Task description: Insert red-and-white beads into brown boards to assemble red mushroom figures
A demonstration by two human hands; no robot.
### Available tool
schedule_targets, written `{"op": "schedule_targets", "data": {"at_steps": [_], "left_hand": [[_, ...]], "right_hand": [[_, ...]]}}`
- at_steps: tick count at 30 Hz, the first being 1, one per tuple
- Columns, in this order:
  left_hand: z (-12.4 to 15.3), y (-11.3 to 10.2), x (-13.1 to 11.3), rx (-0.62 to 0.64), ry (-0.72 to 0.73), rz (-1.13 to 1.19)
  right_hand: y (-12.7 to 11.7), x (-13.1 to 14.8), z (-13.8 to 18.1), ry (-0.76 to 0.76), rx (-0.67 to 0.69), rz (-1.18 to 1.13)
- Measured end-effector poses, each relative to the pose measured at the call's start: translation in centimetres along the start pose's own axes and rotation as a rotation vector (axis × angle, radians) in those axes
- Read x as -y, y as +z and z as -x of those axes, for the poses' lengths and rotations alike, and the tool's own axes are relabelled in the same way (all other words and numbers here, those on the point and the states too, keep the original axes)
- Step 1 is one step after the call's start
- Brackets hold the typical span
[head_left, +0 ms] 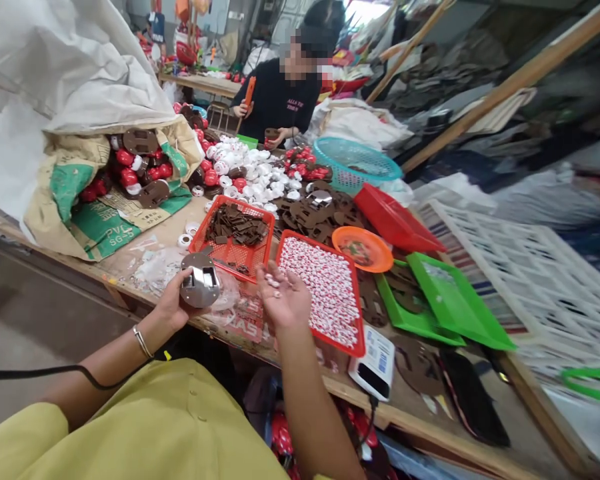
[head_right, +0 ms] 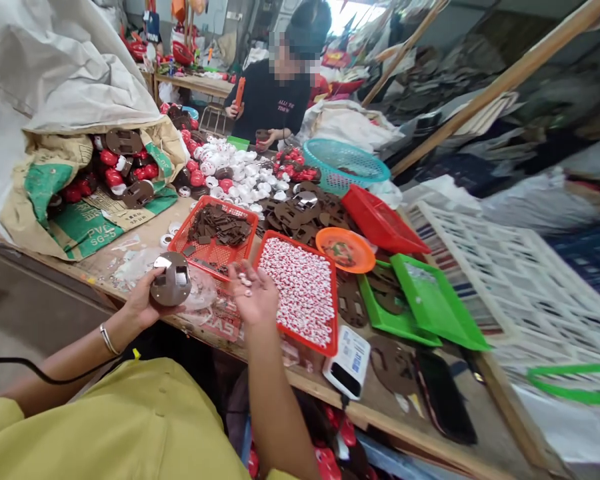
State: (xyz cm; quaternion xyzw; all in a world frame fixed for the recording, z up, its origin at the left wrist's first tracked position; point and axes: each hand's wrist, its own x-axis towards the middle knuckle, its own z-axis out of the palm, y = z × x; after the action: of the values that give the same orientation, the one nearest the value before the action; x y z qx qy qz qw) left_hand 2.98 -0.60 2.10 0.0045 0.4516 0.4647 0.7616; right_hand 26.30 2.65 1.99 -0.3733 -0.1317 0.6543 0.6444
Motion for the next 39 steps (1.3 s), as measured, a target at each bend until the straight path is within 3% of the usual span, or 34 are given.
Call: {"op": "schedule_targets", "data": {"at_steps": [4, 10, 19, 22, 25, 28, 30, 32, 35, 37, 39], "left_hand": [[-0.7, 0.3, 1.4, -0.002, 0.061, -0.066], [0.0, 0.7, 1.9, 0.014, 0.118, -0.164], [-0.5, 0.3, 1.7, 0.036, 0.091, -0.272], [-0.9, 0.1, 2.0, 0.060, 0.086, -0.292], [-1.3, -0.4, 1.8, 0.073, 0.069, -0.245], [-1.5, -1.1, 0.6, 0.073, -0.019, -0.138], [-1.4, -1.6, -0.4, 0.050, -0.043, -0.086], [-1.3, -2.0, -1.1, 0.019, -0.017, -0.081], [-1.1, -2.1, -1.5, 0.017, 0.017, -0.119], [-1.0, -1.8, -1.4, 0.031, 0.017, -0.138], [-0.9, -1.5, -1.3, 0.037, 0.007, -0.147]], "right_hand": [[3.7, -5.1, 0.8, 0.031, 0.032, -0.008], [5.1, -9.4, 0.9, -0.318, 0.095, 0.387], [5.6, -9.6, 2.7, -0.404, 0.293, 0.657], [6.5, -9.5, 3.4, -0.368, 0.391, 0.584], [6.7, -8.1, 3.5, -0.381, 0.373, 0.435], [4.6, -4.5, 2.3, -0.576, 0.175, 0.525], [1.7, -1.3, 0.9, -0.691, -0.007, 0.874], [-1.7, 1.6, -0.6, -0.700, -0.146, 1.380], [-5.9, 4.2, -2.5, -0.431, -0.301, 1.994], [-7.4, 4.6, -3.3, -0.260, -0.311, 2.155], [-8.0, 4.4, -3.9, -0.221, -0.275, 2.174]]}}
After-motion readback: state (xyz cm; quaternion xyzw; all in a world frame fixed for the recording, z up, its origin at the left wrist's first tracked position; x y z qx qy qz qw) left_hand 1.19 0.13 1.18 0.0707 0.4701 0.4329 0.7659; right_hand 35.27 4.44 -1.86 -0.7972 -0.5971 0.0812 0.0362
